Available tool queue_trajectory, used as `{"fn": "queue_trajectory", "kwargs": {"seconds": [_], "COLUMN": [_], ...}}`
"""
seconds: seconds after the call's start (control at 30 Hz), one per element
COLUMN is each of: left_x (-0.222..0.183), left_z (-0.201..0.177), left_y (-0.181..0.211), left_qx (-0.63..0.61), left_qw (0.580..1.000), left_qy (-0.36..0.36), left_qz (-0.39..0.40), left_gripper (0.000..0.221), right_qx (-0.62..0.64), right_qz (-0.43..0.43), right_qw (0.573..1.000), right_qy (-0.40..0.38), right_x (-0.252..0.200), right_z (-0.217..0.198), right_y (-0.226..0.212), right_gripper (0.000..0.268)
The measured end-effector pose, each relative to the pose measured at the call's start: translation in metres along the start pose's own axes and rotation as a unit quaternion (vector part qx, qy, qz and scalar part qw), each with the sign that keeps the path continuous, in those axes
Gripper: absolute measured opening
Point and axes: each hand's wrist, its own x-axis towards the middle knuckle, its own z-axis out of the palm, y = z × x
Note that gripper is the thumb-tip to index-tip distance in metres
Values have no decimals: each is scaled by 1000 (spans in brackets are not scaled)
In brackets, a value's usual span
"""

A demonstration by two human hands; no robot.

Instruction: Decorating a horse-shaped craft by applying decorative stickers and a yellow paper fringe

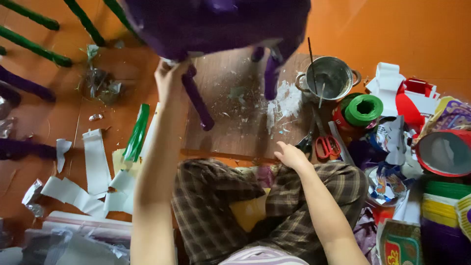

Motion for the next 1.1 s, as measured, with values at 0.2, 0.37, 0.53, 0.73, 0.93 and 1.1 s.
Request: {"fn": "queue_trajectory", "kwargs": {"seconds": [0.2,0.37,0.53,0.73,0.93,1.1], "left_x": [-4,-24,-18,-17,-26,-27], "left_z": [-7,0,-7,-8,0,-5], "left_y": [-65,-52,-64,-70,-47,-54], "left_qx": [79,76,101,235,340,383], "left_qw": [994,993,989,954,909,891], "left_qy": [-72,-83,-110,-174,-195,-183], "left_qz": [-24,-27,-20,56,142,159], "left_gripper": [34,40,41,52,40,46], "right_qx": [23,18,23,21,1,-8], "right_qz": [-34,-45,-66,-63,-71,-46], "right_qw": [999,999,997,996,996,997], "right_qy": [3,-9,-38,-52,-55,-53], "right_x": [39,8,0,-4,-1,9], "right_z": [28,10,-1,-1,8,19], "right_y": [20,3,-8,-11,-6,0], "right_gripper": [58,58,57,59,56,55]}}
